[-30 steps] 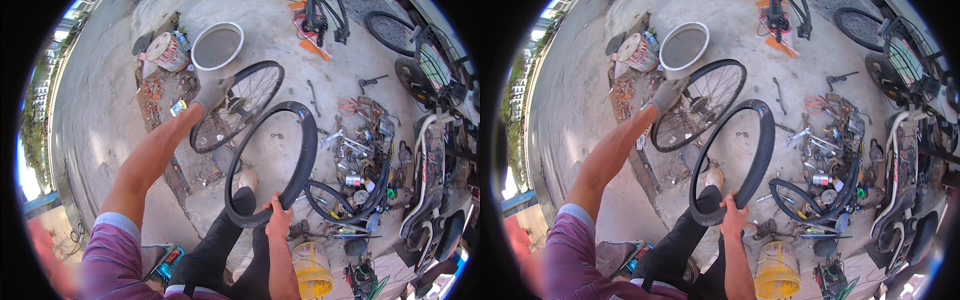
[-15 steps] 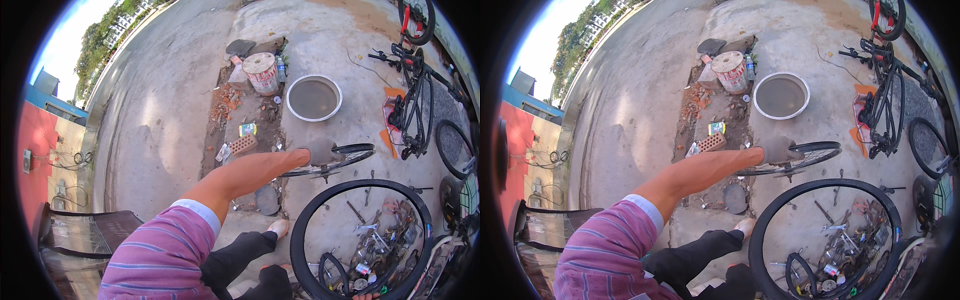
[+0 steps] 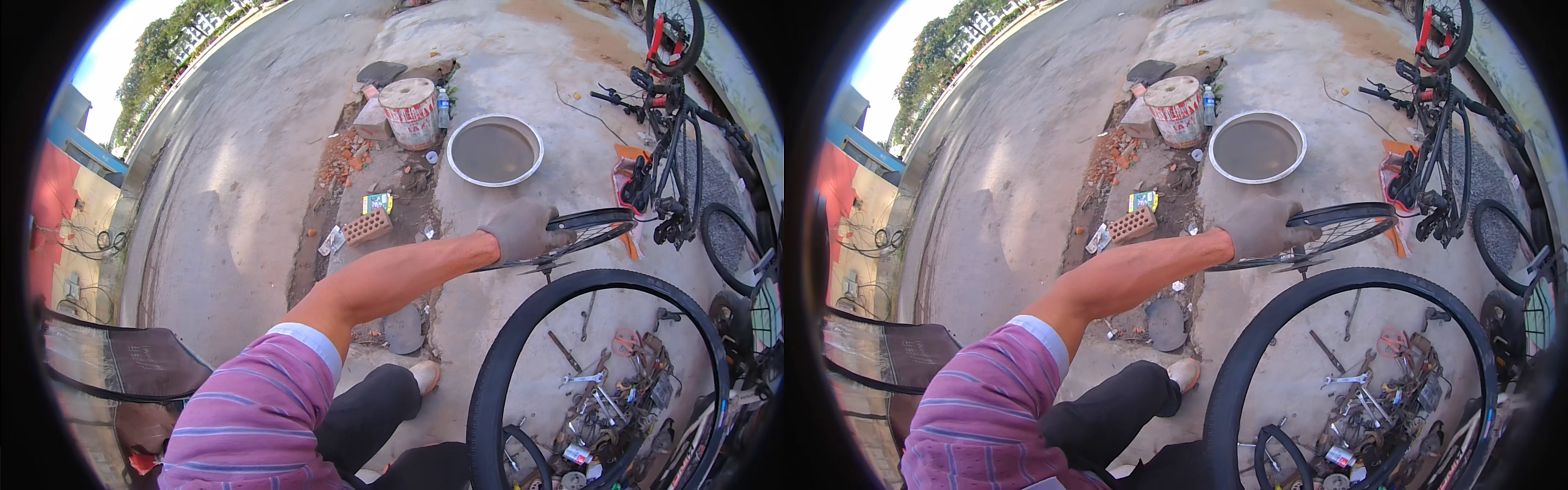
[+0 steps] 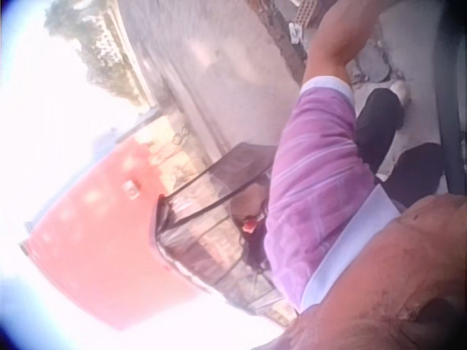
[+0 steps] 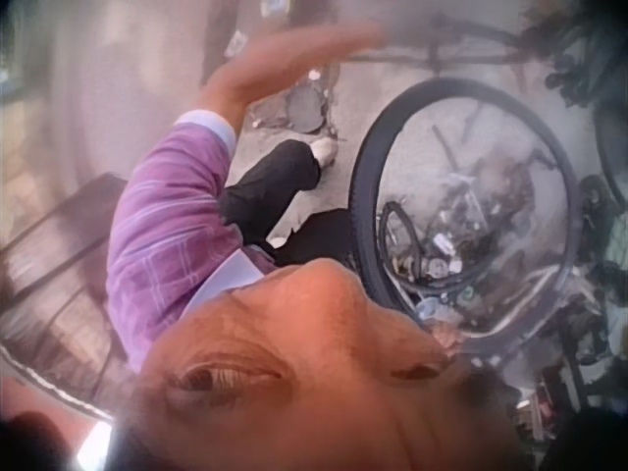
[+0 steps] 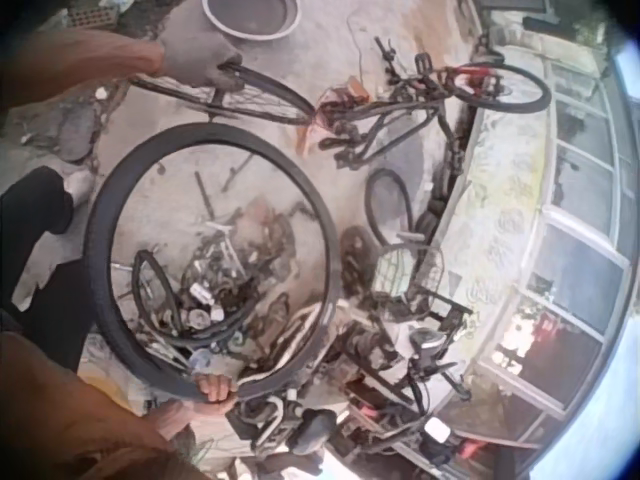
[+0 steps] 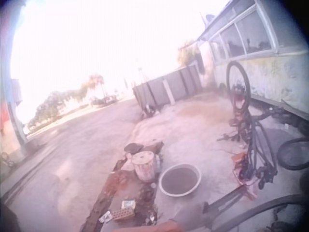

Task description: The person uses a rotary tool to grind the surface of a bicycle inner tube, then applies glue and a patch to repair a puncture. The person places the repaired inner tube onto a bicycle wheel rim.

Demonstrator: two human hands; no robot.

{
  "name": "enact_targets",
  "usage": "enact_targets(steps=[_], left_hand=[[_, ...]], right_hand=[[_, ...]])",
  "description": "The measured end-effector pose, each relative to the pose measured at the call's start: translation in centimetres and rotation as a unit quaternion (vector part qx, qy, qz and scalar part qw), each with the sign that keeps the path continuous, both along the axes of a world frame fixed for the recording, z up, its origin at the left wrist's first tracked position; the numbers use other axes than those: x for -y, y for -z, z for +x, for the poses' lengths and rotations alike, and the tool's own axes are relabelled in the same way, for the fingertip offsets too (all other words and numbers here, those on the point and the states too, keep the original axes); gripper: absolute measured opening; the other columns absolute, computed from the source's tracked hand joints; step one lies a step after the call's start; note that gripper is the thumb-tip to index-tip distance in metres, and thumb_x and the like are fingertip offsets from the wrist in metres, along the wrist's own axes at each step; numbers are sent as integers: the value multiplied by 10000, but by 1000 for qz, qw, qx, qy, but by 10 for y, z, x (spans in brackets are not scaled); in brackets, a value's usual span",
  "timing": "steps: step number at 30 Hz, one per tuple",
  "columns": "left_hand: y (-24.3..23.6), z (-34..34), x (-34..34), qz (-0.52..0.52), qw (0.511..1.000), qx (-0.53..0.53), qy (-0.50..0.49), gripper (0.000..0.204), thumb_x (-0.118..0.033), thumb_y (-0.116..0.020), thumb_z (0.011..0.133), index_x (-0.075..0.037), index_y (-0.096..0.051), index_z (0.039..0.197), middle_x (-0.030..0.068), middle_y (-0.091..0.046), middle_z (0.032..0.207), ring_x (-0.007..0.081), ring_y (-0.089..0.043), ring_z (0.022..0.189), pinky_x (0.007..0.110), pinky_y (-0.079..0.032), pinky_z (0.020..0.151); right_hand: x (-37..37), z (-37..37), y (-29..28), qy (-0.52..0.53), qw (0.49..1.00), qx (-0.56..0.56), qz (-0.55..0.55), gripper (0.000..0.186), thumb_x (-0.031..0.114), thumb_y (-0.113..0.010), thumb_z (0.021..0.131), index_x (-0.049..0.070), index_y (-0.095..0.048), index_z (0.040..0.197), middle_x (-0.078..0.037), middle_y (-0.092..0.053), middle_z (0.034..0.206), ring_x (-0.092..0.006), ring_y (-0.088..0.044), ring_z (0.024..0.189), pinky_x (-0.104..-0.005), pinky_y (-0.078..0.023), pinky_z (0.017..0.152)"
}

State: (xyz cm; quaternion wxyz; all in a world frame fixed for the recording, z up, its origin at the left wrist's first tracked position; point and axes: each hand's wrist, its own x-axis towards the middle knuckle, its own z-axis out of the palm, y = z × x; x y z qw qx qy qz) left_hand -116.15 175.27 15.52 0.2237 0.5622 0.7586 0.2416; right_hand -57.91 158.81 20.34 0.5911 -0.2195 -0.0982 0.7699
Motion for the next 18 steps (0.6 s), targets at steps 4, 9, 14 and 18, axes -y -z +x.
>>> enact_targets(steps=[4,9,14,18], left_hand=[[18,15,26,7,999,-13,34,565,-529,-671,925,24,-741,1017,219,-696,804,336,-688,744,452,-517,729],[38,2,53,62,988,132,-48,611,-566,-685,917,35,-735,1012,169,-675,692,272,-684,634,409,-520,651],[71,-7,75,172,972,123,-102,503,-482,-707,943,20,-705,911,23,-552,579,129,-595,518,299,-461,487],[115,12,86,236,972,1,-19,476,-458,-744,919,17,-706,922,59,-569,574,159,-606,531,337,-473,512]], right_hand=[[-38,18,46,-47,995,17,84,162,277,-562,1027,119,-568,1066,83,-429,743,-57,-440,656,-298,-424,699],[-81,31,97,178,817,475,275,387,343,-469,1016,8,-480,1209,-18,-437,860,-176,-415,727,-358,-402,696],[-113,18,98,-90,977,56,187,379,291,-449,1068,-7,-450,1304,-34,-449,896,-154,-436,751,-351,-440,750],[-105,-3,111,-79,973,83,201,265,232,-427,1110,28,-435,1280,-14,-386,905,-132,-420,780,-355,-463,821]])
